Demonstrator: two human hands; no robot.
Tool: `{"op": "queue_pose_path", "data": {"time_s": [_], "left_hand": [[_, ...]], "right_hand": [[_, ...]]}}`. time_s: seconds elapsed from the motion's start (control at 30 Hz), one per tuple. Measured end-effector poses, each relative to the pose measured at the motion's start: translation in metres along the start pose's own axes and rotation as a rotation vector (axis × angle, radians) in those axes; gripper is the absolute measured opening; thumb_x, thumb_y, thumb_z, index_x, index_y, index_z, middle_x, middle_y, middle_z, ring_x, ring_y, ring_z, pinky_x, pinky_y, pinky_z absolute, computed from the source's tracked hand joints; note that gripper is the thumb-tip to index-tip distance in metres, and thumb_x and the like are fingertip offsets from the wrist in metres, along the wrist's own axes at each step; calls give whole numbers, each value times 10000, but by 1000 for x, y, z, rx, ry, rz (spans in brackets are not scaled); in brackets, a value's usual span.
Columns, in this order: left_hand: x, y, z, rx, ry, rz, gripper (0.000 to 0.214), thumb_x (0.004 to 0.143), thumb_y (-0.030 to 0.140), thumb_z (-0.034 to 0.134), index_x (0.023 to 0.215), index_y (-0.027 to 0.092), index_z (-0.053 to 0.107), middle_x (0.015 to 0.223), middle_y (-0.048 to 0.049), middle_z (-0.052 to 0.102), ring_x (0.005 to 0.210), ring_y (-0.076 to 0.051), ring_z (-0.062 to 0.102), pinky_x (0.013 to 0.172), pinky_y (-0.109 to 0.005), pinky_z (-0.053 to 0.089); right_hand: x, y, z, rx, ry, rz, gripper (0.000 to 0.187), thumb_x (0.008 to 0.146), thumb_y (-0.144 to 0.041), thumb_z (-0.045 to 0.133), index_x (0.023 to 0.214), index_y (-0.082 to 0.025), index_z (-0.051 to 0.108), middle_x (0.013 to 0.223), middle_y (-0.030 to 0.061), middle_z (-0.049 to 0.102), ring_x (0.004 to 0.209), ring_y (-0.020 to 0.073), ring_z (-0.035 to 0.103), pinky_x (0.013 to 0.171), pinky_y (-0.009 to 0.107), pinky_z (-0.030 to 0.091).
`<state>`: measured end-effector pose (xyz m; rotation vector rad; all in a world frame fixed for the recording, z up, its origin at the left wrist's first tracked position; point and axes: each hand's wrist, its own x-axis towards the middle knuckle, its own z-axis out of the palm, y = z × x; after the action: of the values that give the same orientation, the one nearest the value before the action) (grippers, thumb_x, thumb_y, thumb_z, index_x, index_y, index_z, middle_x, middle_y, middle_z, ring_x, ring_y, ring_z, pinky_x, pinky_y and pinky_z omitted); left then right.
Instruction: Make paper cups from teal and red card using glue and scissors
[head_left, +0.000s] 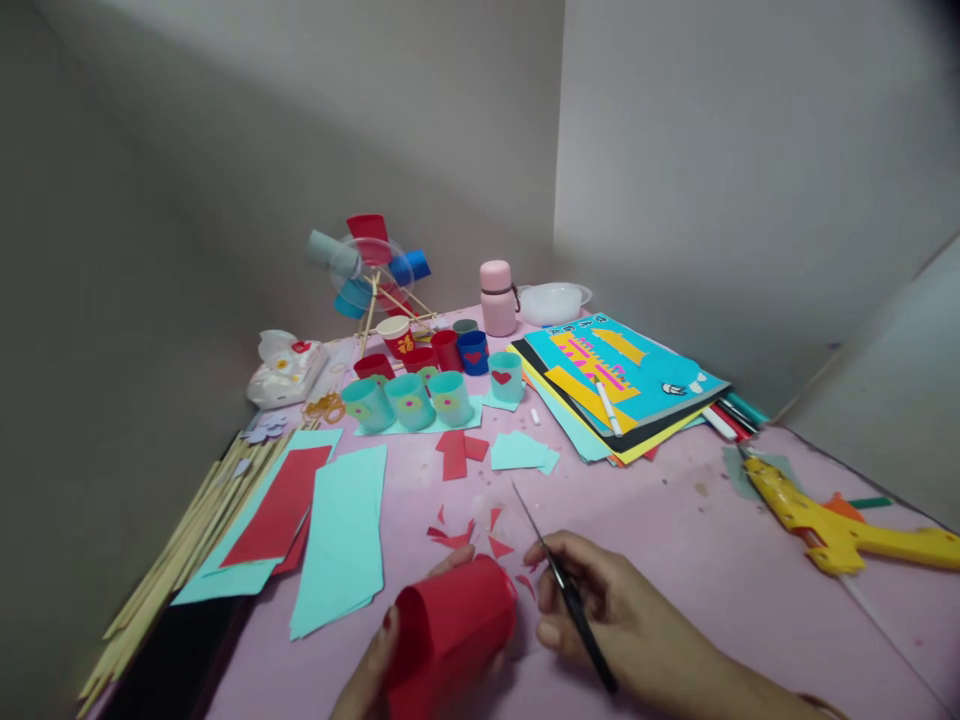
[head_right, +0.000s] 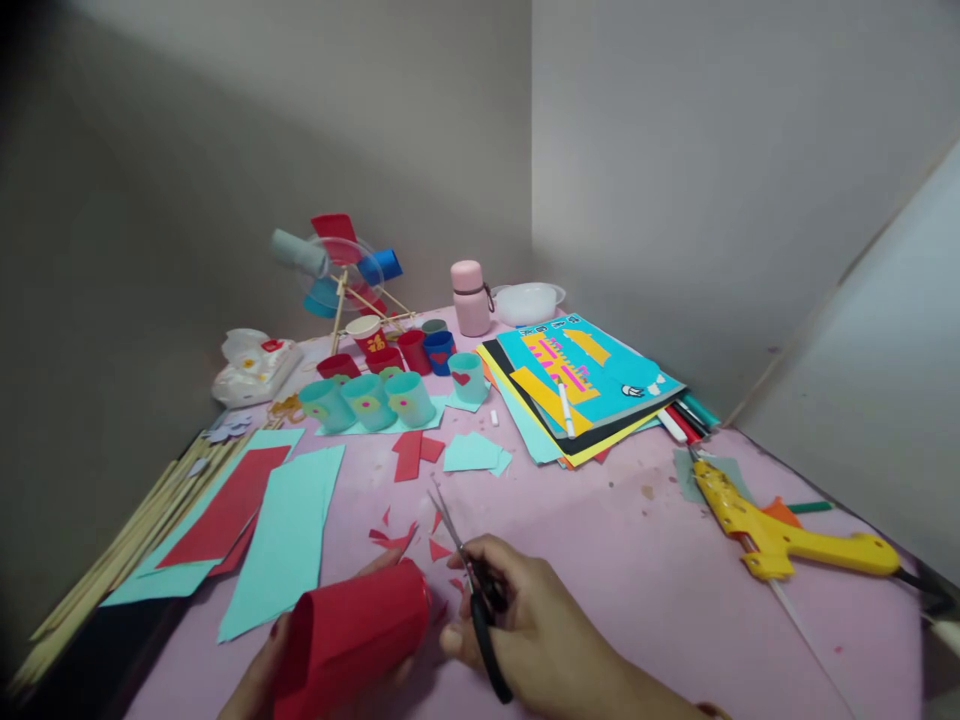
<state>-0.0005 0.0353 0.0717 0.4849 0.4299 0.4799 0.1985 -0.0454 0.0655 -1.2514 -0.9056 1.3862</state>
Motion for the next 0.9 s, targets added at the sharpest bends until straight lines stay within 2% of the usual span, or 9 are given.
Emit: {"op": "queue_pose_path", "data": {"time_s": [0.1, 0.2, 0.33, 0.47, 0.67, 0.77, 0.83, 0.9], "left_hand": [[1, 5, -6, 65, -36, 61, 323, 861, 298, 575, 1135, 158, 675, 1261, -129, 626, 1194, -337, 537, 999, -447, 439], [2, 7, -13, 43, -63, 107, 357, 890, 331, 525, 1178, 158, 643, 1296, -113, 591, 1216, -339, 514, 1007, -471, 427], [2, 3, -19, -33, -131, 203, 377, 921, 346, 458, 1224, 176, 604, 1314, -118, 567, 1211, -316, 526, 999, -484, 431], [0, 3, -19, -71, -159, 328, 375, 923, 372, 437, 1222, 220, 605, 1303, -115, 584, 1209, -300, 532, 1011, -484, 417], [-4, 7, -25, -46, -125, 322, 336, 938, 300, 415, 1221, 286, 596, 1326, -67, 577, 1264, -283, 471, 1085, -495, 309], [-6, 4, -30, -88, -105, 332, 359, 930, 375, 407, 1224, 293, 595, 1317, -50, 593, 1306, -269, 416, 1116, -468, 253], [-8, 3, -31, -62, -87, 300, 364, 922, 389, 421, 1223, 290, 600, 1294, -48, 616, 1332, -254, 375, 1135, -449, 209], [-9, 4, -28, -8, -67, 223, 346, 927, 326, 441, 1239, 298, 586, 1276, -44, 633, 1352, -241, 342, 1146, -447, 173]], "right_hand": [[0, 6, 1, -165, -39, -86, 279, 694, -161, 647, 961, -194, 573, 691, -65, 451, 611, 112, 390, 561, 224, 328], [1, 8, -2, -327, -32, -136, 207, 705, -173, 650, 899, -198, 584, 669, -72, 419, 612, 116, 372, 556, 222, 309], [1, 7, -5, -483, -31, -130, 196, 677, -207, 691, 848, -211, 595, 667, -72, 423, 613, 123, 365, 547, 224, 289], [0, 10, -6, -524, -70, -128, 148, 669, -215, 705, 778, -223, 604, 647, -78, 395, 600, 120, 335, 531, 227, 259], [1, 11, -4, -486, -189, -58, 90, 690, -225, 636, 778, -211, 625, 609, -74, 345, 568, 115, 297, 493, 223, 239], [2, 10, -3, -473, -207, -32, 96, 661, -220, 639, 751, -197, 616, 598, -71, 349, 565, 111, 309, 482, 211, 245], [2, 9, -2, -460, -217, -30, 99, 660, -215, 635, 755, -193, 616, 591, -71, 364, 560, 109, 323, 479, 205, 252], [2, 9, -2, -460, -199, -22, 101, 666, -227, 644, 757, -189, 619, 586, -71, 367, 554, 105, 326, 476, 202, 252]]}}
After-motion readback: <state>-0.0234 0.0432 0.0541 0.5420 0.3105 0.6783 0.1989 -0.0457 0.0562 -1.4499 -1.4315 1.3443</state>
